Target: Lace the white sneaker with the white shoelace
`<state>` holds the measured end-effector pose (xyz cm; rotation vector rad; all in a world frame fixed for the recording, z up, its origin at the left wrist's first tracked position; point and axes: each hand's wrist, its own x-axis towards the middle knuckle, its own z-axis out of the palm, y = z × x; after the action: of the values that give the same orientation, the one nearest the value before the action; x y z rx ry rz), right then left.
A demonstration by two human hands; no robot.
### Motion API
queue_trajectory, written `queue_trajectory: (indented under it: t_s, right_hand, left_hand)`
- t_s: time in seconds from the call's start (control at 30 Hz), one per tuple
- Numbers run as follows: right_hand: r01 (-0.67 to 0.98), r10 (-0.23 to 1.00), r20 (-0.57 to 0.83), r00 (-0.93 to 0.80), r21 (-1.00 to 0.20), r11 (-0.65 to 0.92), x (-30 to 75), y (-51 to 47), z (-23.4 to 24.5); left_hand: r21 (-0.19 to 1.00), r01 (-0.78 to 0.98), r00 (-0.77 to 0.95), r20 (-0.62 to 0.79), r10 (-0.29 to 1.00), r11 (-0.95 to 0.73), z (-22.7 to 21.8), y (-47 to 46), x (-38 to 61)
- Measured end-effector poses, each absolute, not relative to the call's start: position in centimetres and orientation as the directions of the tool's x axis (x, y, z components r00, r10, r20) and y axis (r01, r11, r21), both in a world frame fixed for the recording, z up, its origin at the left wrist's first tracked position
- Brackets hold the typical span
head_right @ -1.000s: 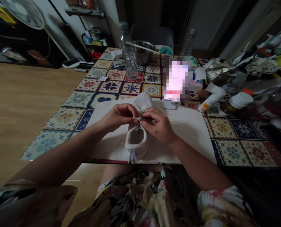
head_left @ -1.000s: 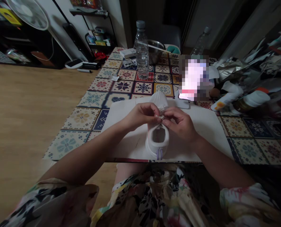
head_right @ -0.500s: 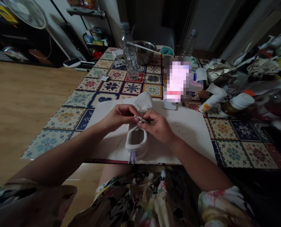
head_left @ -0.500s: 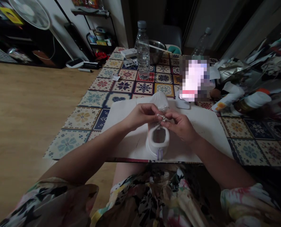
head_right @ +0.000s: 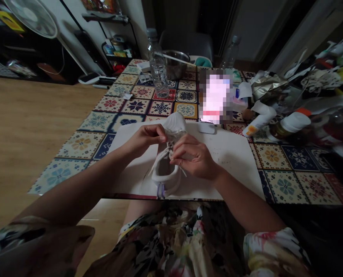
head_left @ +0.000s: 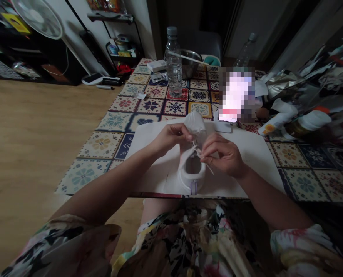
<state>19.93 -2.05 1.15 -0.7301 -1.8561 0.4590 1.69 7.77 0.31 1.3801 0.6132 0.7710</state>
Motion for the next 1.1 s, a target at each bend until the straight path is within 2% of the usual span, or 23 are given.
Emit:
queue_trajectory:
  t_s: [0.17, 0.33, 0.43, 0.57, 0.67, 0.73, 0.83, 0.9, 0.97, 1.0, 1.03, 1.07, 1.1]
  right_hand:
    - [0.203, 0.66, 0.65, -0.377, -0.637, 0.744, 19.8, -2.2, 1.3]
    - [0.201, 0.656, 0.634, -0.409, -0.638, 0.743, 19.8, -2.2, 1.5]
    - [0.3, 0.669, 0.632, -0.391, -0.599, 0.742, 20.0, -2.2, 1.8]
    - [0.499, 0.722, 0.591, -0.36, -0.532, 0.684, 20.1, -2.2, 1.7]
    - [0.524, 0.753, 0.557, -0.352, -0.549, 0.651, 19.9, -2.1, 1.3]
    - [0.477, 0.767, 0.558, -0.318, -0.605, 0.637, 19.8, -2.1, 1.2]
    - [0.293, 0.808, 0.503, -0.306, -0.758, 0.583, 20.2, -2.2, 1.6]
    - [0.042, 0.769, 0.449, -0.455, -0.852, 0.522, 20.9, -2.4, 2.2]
    - [-0.186, 0.591, 0.406, -0.697, -0.899, 0.397, 21.8, -2.4, 2.8]
    - [-0.233, 0.51, 0.383, -0.771, -0.913, 0.334, 22.2, -2.4, 3.0]
    - [-0.227, 0.486, 0.35, -0.801, -0.928, 0.296, 22.5, -2.3, 3.1]
    - [-0.18, 0.538, 0.314, -0.782, -0.941, 0.288, 22.7, -2.2, 3.1]
    - [-0.102, 0.646, 0.28, -0.71, -0.949, 0.3, 22.8, -2.1, 3.1]
  left_hand:
    - [0.986, -0.023, 0.492, 0.156, 0.857, -0.166, 0.0, 7.8, 2.1]
    - [0.976, 0.016, 0.52, 0.176, 0.836, -0.215, 0.1, 7.8, 1.9]
    - [0.972, 0.021, 0.554, 0.184, 0.812, -0.234, 0.3, 8.0, 1.6]
    - [0.952, -0.032, 0.553, 0.27, 0.788, -0.303, 1.0, 8.1, 0.9]
    - [0.932, 0.007, 0.743, 0.239, 0.625, -0.364, 1.8, 7.9, 0.4]
    - [0.913, 0.029, 0.839, 0.199, 0.507, -0.407, 2.3, 7.6, 0.1]
    - [0.893, 0.037, 0.861, 0.198, 0.467, -0.448, 2.5, 7.3, 0.1]
    - [0.884, 0.031, 0.849, 0.223, 0.478, -0.467, 2.4, 7.3, 0.2]
    - [0.884, 0.025, 0.844, 0.232, 0.484, -0.467, 2.3, 7.3, 0.3]
    - [0.885, 0.023, 0.842, 0.233, 0.486, -0.464, 2.2, 7.3, 0.3]
    - [0.887, 0.024, 0.844, 0.23, 0.485, -0.461, 2.2, 7.3, 0.4]
    - [0.888, 0.025, 0.847, 0.225, 0.481, -0.459, 2.1, 7.3, 0.4]
    - [0.887, 0.026, 0.851, 0.222, 0.476, -0.46, 2.1, 7.2, 0.4]
